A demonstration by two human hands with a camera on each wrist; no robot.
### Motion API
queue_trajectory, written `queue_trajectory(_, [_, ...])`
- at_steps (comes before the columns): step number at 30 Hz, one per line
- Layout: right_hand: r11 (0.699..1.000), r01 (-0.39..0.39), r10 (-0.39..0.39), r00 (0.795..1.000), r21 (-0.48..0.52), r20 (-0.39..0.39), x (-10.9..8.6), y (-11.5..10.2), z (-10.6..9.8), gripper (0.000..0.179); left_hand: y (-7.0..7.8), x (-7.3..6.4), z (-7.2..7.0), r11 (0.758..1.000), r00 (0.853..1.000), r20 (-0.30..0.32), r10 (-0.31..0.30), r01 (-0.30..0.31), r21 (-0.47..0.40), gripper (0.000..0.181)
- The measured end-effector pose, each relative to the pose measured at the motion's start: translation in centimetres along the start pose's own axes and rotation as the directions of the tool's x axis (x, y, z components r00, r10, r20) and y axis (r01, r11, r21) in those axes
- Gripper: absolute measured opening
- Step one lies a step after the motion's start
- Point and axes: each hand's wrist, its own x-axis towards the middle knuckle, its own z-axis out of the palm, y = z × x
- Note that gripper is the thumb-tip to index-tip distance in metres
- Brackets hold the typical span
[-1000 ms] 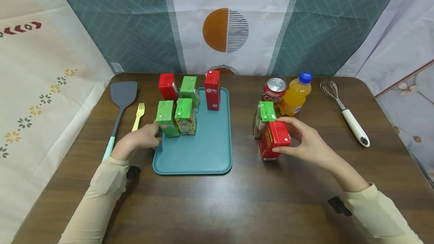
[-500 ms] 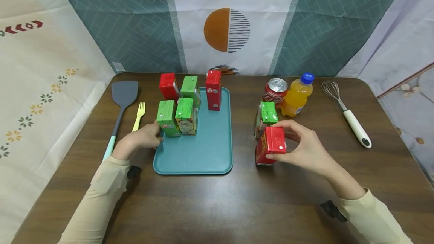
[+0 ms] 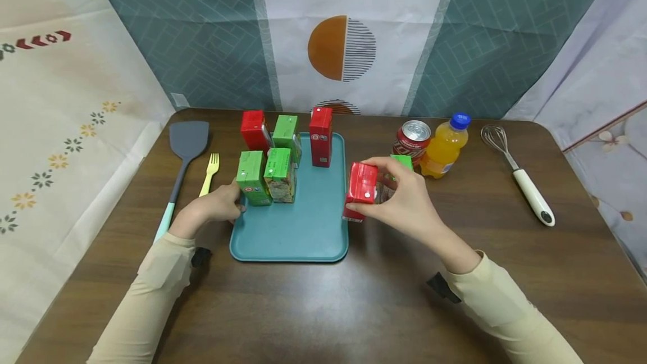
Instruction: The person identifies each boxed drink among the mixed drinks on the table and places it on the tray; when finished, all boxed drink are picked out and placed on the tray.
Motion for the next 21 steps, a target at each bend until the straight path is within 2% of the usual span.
queue_trajectory(6, [0.999,0.003,-0.003,1.000,0.039,0.005,2.6,0.3,2.1,0.061,0.0,0.2,0.0,1.000,1.000,-0.006,-0.008,0.008,0.008,0.077])
queue_trajectory(15, [0.999,0.001,-0.002,0.999,0.034,0.045,5.9,1.0,5.1,0.065,0.0,0.1,-0.1,1.000,1.000,-0.011,-0.008,0.008,0.004,0.076])
queue_trajectory(21, [0.996,-0.068,0.063,0.994,0.059,0.094,7.3,0.8,6.0,0.068,-0.1,0.0,0.0,1.000,1.000,-0.023,0.003,-0.003,-0.012,0.066])
